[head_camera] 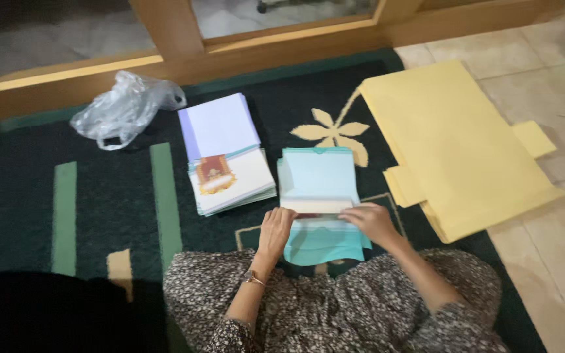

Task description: The person sits on the floor and wraps a stack of small books with light blue paper. They fold the paper over the books, smooth the edges, and place the wrapped books onto a growing pile to the left.

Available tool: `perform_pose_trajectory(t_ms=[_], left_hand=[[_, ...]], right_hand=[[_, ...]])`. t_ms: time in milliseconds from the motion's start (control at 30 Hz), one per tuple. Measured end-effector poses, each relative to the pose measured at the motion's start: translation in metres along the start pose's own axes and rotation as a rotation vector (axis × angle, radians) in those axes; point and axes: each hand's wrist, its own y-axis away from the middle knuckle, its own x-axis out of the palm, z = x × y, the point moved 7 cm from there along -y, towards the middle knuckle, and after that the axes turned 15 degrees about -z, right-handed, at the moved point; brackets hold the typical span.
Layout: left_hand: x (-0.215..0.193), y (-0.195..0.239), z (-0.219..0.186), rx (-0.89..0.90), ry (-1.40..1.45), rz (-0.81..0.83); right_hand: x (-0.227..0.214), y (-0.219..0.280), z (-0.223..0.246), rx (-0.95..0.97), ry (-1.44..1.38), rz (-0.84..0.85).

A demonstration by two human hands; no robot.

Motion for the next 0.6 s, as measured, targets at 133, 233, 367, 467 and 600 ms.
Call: perform_pose_trajectory(t_ms=[133,233,367,467,600], left_hand=[[-0.019,-0.022,0.043,-0.111,0.193,-0.188],[-0.032,-0.023,0.094,-0.392,0.303,-0.267],[-0.055,0.014,0.194,-0.863,0.157,-0.627],[-0.094,0.008,0.221,-0.944,0.018,-0.735],[-0.068,-0.021,0.204,-0.585,-0.118,-0.285]], right_hand=[[0.010,-0.028,-0.007,0.454,-0.116,-0.112],[0.077,-0.015,-0.061,0.610,-0.164,-0.222],[0.168,-0.058,-0.040,0.763,-0.285,-0.241],[0.218,-0.107,-0.004,0.731,-0.293,-0.246],[0.271,-0.146,0.019,0.684,-0.209,-0.202]])
